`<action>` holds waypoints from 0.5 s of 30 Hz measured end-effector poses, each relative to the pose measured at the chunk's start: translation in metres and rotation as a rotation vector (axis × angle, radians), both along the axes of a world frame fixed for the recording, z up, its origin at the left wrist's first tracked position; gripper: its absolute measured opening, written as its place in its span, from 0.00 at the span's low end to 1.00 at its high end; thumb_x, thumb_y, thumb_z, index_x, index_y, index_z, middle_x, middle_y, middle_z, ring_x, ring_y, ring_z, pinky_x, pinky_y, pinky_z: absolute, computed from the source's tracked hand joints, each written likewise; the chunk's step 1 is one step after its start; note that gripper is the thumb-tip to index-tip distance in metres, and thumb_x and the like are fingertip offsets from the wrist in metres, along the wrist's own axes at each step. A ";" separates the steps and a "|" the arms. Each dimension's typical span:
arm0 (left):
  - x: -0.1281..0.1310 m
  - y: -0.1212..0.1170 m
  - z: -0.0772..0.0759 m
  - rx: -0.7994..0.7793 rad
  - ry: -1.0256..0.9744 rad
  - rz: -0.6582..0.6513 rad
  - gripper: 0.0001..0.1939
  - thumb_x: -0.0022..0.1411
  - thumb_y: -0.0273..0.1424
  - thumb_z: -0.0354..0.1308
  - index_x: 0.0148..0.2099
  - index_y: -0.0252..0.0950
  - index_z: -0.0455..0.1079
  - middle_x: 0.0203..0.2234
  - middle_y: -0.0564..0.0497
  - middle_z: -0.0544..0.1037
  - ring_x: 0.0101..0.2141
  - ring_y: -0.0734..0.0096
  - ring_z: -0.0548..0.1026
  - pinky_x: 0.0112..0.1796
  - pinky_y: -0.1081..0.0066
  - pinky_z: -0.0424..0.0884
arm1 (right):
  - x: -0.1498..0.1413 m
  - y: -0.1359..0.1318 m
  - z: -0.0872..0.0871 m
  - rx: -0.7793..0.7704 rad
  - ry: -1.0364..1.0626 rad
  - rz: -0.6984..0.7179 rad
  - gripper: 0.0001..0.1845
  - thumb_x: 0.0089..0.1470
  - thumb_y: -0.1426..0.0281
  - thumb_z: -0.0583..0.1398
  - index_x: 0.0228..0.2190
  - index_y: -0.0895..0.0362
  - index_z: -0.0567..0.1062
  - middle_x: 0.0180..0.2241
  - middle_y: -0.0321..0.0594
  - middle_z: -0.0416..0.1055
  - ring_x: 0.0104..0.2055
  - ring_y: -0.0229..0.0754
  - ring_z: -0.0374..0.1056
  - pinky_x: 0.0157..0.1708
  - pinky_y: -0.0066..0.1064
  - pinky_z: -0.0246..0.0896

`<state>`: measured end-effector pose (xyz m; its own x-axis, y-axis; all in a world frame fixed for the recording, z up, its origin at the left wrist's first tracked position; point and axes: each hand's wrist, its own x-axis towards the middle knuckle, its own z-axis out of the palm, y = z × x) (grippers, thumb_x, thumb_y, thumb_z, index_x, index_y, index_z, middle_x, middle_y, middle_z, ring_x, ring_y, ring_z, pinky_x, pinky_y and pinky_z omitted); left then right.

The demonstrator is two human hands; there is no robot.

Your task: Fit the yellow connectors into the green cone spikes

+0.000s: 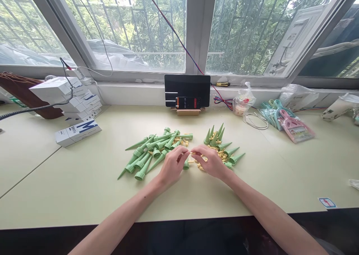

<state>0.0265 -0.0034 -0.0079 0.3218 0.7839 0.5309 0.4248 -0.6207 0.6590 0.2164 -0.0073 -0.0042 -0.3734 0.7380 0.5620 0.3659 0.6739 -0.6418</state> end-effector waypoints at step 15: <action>0.000 -0.002 0.001 0.015 0.011 -0.050 0.11 0.71 0.31 0.49 0.34 0.36 0.65 0.24 0.54 0.66 0.25 0.75 0.62 0.26 0.75 0.59 | -0.002 0.004 -0.005 -0.474 0.340 0.145 0.16 0.64 0.57 0.55 0.33 0.56 0.74 0.26 0.36 0.70 0.23 0.37 0.65 0.26 0.30 0.65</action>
